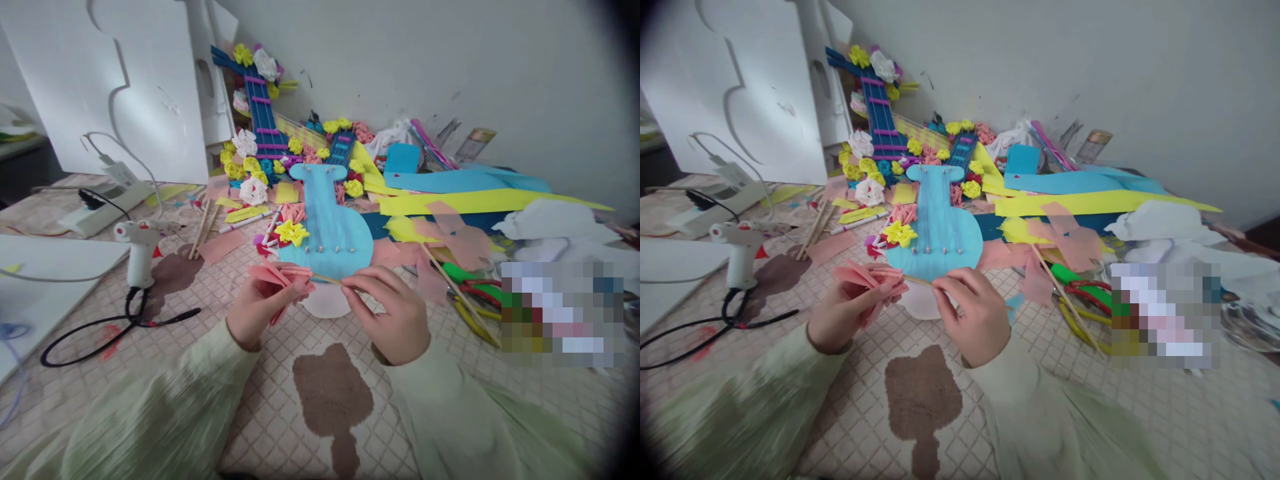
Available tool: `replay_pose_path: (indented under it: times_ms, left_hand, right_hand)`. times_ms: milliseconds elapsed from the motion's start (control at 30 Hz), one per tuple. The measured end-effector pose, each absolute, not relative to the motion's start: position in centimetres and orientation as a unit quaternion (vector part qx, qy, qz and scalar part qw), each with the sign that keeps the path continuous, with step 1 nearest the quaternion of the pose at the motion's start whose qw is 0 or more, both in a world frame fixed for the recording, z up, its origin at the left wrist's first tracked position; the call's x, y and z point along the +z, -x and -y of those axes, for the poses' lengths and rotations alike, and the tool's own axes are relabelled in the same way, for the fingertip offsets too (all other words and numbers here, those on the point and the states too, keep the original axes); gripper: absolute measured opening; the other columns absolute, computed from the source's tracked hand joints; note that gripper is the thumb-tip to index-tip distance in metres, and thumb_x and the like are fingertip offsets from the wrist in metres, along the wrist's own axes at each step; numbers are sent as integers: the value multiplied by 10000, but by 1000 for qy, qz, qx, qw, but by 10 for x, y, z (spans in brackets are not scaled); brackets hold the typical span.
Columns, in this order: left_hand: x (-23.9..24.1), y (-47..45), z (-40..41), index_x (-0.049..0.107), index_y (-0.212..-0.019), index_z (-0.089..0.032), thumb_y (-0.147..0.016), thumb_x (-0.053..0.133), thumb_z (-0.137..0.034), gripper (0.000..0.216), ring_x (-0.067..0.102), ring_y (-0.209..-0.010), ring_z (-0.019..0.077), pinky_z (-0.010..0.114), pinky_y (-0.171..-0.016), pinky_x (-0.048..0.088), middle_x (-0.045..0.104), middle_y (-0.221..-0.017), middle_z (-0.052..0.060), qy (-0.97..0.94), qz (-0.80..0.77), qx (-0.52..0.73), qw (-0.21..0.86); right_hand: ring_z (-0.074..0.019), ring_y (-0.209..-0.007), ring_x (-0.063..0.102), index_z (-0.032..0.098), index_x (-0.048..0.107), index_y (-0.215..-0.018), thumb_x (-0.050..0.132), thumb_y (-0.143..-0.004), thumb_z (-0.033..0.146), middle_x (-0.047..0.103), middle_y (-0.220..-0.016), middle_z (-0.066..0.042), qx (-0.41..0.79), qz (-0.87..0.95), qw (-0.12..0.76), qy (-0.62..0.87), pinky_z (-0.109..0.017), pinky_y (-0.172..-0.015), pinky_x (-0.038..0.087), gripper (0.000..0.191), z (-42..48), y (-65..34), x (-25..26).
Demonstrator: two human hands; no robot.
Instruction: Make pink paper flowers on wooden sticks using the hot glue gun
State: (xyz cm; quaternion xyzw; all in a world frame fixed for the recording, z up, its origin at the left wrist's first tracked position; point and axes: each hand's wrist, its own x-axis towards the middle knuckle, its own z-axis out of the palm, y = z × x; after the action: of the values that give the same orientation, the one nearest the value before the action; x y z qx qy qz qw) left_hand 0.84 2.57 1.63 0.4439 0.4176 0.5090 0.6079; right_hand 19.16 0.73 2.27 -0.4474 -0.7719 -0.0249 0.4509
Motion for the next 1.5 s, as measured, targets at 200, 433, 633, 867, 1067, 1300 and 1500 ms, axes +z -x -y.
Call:
replay_pose_path:
  times_ms: [200,433,633,867,1067,1300,1500]
  left_hand:
    - [18,-8,-26,685,-741,-155,-628,707,-248,149,621,-695,152,237,-595,513,652,-771,39,-443,-429,503,605]
    - [14,-5,-26,685,-738,-163,-631,708,-258,145,620,-701,147,226,-595,497,647,-793,39,-464,-427,490,601]
    - [18,-5,-28,695,-727,-166,-682,663,-256,105,607,-796,170,237,-655,501,654,-927,64,-506,-432,501,554]
    - [20,-6,-27,702,-726,-177,-650,683,-184,78,611,-830,194,289,-746,491,682,-865,63,-587,-388,437,560]
    - [18,-8,-24,682,-760,-161,-599,716,-161,166,622,-759,170,269,-711,500,687,-827,51,-538,-421,442,582]
    - [25,-9,-23,691,-784,-154,-647,682,-174,139,618,-833,184,289,-758,499,666,-940,76,-555,-402,448,574]
    - [25,-8,-24,696,-717,-150,-674,656,-141,60,581,-941,209,317,-831,474,669,-870,85,-601,-367,463,538]
  right_hand:
    - [-155,-720,578,176,628,-813,519,-783,113,618,-769,-54,-20,779,442,444,-293,-645,491,129,-7,-192,22]
    - [-162,-696,563,178,634,-744,538,-760,74,613,-723,-54,-79,792,424,431,-300,-627,477,143,-8,-192,23]
    - [-164,-730,573,187,622,-794,535,-768,104,609,-756,-55,-60,773,453,440,-306,-662,484,123,-10,-195,25]
    - [-126,-643,563,184,608,-844,492,-791,123,609,-774,-42,41,768,466,437,-257,-574,476,142,-8,-192,26]
    - [-110,-609,543,171,610,-815,501,-781,117,603,-752,-37,63,770,455,443,-240,-560,466,126,-8,-190,24]
    - [-122,-641,553,185,619,-832,482,-779,118,603,-764,-38,91,771,452,439,-251,-575,470,162,-6,-187,23]
    - [-130,-667,561,186,639,-831,482,-780,123,608,-767,-39,100,774,442,442,-260,-594,475,177,-5,-186,22]
